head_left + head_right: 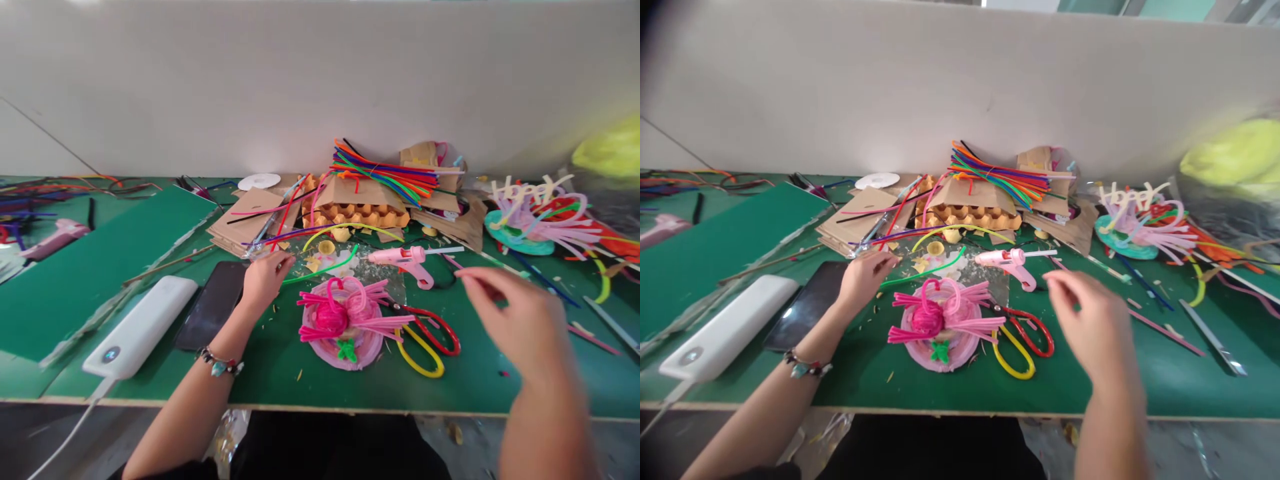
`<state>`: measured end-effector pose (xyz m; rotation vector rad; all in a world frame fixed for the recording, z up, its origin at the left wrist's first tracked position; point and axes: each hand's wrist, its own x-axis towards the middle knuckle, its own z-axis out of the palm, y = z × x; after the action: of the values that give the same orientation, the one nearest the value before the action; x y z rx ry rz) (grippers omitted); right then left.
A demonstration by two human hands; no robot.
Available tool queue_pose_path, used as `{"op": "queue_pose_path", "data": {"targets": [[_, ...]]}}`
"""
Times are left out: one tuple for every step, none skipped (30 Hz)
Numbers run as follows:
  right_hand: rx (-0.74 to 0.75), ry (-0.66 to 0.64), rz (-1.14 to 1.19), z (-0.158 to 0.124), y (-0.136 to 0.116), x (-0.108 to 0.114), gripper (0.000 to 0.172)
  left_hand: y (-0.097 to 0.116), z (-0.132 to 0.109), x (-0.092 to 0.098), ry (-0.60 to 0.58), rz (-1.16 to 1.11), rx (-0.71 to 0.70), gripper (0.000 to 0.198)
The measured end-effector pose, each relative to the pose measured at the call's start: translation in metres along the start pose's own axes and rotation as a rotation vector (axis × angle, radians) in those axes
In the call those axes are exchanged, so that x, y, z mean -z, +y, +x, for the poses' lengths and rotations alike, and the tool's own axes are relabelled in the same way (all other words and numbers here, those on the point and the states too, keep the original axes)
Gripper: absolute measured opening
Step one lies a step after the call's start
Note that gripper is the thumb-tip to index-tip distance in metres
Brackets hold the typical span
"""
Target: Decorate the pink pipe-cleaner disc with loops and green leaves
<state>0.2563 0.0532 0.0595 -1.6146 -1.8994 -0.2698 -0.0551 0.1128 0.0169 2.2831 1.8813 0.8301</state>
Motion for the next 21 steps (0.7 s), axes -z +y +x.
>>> {"op": "queue_pose_path", "data": {"targets": [[0.148, 0.022, 0.076, -0.012, -0.019, 0.0, 0.019, 0.0, 0.0, 0.0, 0.004, -0.016, -0.004, 0.019], [0.321, -0.044, 0.142, -0.024, -0.036, -0.004, 0.018, 0.001, -0.001, 0.0, 0.008, -0.03, -0.006, 0.018], [0.477, -0.118, 0.177, -0.035, -0.051, -0.01, 0.02, 0.002, -0.001, -0.001, 0.009, -0.042, -0.008, 0.018], [0.551, -0.14, 0.182, -0.045, -0.062, -0.018, 0.022, 0.003, -0.002, -0.002, 0.008, -0.05, -0.011, 0.018], [0.601, -0.138, 0.169, -0.054, -0.07, -0.026, 0.025, 0.003, -0.002, -0.003, 0.005, -0.056, -0.014, 0.018], [0.613, -0.137, 0.142, -0.061, -0.075, -0.034, 0.026, 0.004, -0.003, -0.004, -0.001, -0.059, -0.016, 0.018], [0.617, -0.145, 0.121, -0.067, -0.076, -0.041, 0.028, 0.005, -0.003, -0.004, -0.007, -0.064, -0.018, 0.019], [0.623, -0.141, 0.112, -0.071, -0.076, -0.047, 0.029, 0.005, -0.004, -0.005, -0.013, -0.071, -0.016, 0.019], [0.622, -0.143, 0.101, -0.074, -0.075, -0.05, 0.029, 0.005, -0.004, -0.005, -0.015, -0.078, -0.01, 0.019], [0.62, -0.144, 0.093, -0.075, -0.074, -0.052, 0.03, 0.005, -0.004, -0.006, -0.012, -0.083, -0.002, 0.019], [0.618, -0.147, 0.087, -0.076, -0.072, -0.052, 0.03, 0.005, -0.004, -0.007, -0.009, -0.088, 0.005, 0.018], [0.612, -0.158, 0.081, -0.076, -0.072, -0.051, 0.031, 0.005, -0.004, -0.007, -0.006, -0.092, 0.01, 0.018], [0.607, -0.168, 0.077, -0.075, -0.072, -0.049, 0.031, 0.005, -0.004, -0.008, -0.004, -0.095, 0.011, 0.018], [0.604, -0.183, 0.071, -0.074, -0.073, -0.047, 0.032, 0.004, -0.003, -0.009, -0.007, -0.098, 0.009, 0.018], [0.606, -0.199, 0.061, -0.073, -0.074, -0.046, 0.033, 0.004, -0.003, -0.01, -0.014, -0.101, 0.003, 0.018], [0.612, -0.216, 0.045, -0.072, -0.076, -0.044, 0.032, 0.003, -0.004, -0.011, -0.017, -0.104, -0.003, 0.018], [0.625, -0.232, 0.024, -0.072, -0.077, -0.043, 0.031, 0.003, -0.004, -0.011, -0.021, -0.108, -0.009, 0.018], [0.643, -0.248, -0.004, -0.072, -0.078, -0.043, 0.03, 0.003, -0.004, -0.012, -0.023, -0.111, -0.016, 0.018], [0.664, -0.267, -0.036, -0.072, -0.079, -0.043, 0.029, 0.003, -0.005, -0.012, -0.024, -0.114, -0.022, 0.018], [0.688, -0.291, -0.07, -0.073, -0.08, -0.043, 0.027, 0.003, -0.005, -0.013, -0.023, -0.117, -0.027, 0.018], [0.715, -0.317, -0.101, -0.073, -0.08, -0.043, 0.027, 0.003, -0.006, -0.013, -0.021, -0.12, -0.031, 0.018]]}}
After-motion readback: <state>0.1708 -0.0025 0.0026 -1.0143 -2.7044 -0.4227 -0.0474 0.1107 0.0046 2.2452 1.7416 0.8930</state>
